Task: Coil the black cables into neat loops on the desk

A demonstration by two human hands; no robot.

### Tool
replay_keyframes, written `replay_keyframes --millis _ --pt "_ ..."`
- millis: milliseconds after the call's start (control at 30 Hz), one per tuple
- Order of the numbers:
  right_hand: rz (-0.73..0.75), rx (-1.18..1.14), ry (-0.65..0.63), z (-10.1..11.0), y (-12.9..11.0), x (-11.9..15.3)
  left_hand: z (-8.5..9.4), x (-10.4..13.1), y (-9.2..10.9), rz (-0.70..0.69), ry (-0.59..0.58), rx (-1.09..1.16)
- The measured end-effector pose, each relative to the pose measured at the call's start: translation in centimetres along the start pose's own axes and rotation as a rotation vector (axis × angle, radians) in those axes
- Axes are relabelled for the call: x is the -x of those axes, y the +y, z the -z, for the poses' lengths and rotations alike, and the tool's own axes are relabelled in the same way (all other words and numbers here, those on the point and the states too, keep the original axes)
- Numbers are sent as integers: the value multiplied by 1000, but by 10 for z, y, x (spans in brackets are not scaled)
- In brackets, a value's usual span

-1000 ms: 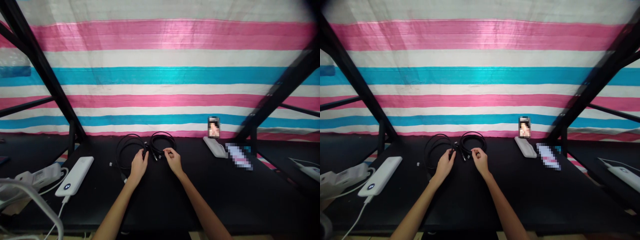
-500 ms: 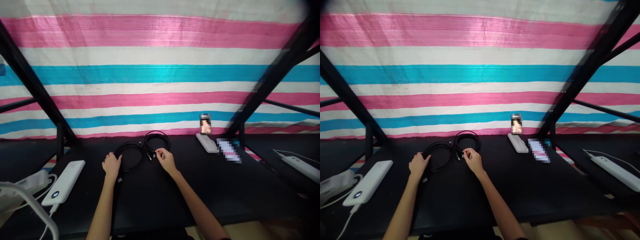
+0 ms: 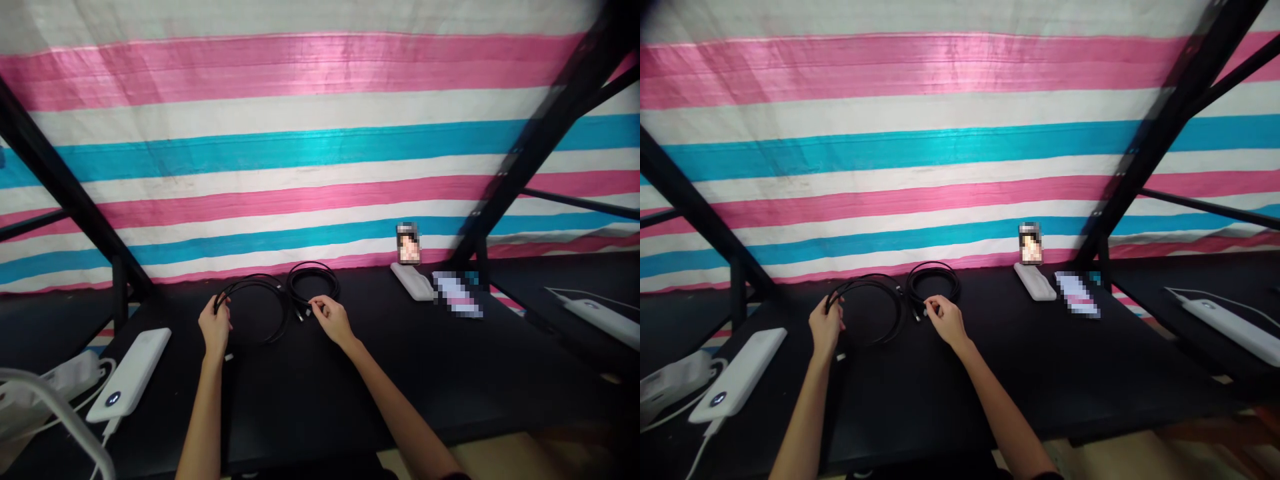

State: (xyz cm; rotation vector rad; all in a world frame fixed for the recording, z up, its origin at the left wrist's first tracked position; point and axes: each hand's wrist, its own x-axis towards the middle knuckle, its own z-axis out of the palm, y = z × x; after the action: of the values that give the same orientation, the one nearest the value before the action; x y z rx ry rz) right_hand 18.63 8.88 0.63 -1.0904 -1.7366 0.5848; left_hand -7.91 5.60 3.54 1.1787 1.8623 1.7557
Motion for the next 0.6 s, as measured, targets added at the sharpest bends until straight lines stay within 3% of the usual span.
replay_keyframes --millis 133,300,433,600 --pt "-150 -254 -180 -4 -3 2 -15 6 5 84 -44 240" --pt "-231 -523 -438 -6 -17 8 -35 22 8 186 -207 372" --pt "-233 -568 -457 -5 -24 10 -44 33 10 215 -319 377" --pt "-299 -482 -357 -8 -18 7 -45 35 18 300 -459 504"
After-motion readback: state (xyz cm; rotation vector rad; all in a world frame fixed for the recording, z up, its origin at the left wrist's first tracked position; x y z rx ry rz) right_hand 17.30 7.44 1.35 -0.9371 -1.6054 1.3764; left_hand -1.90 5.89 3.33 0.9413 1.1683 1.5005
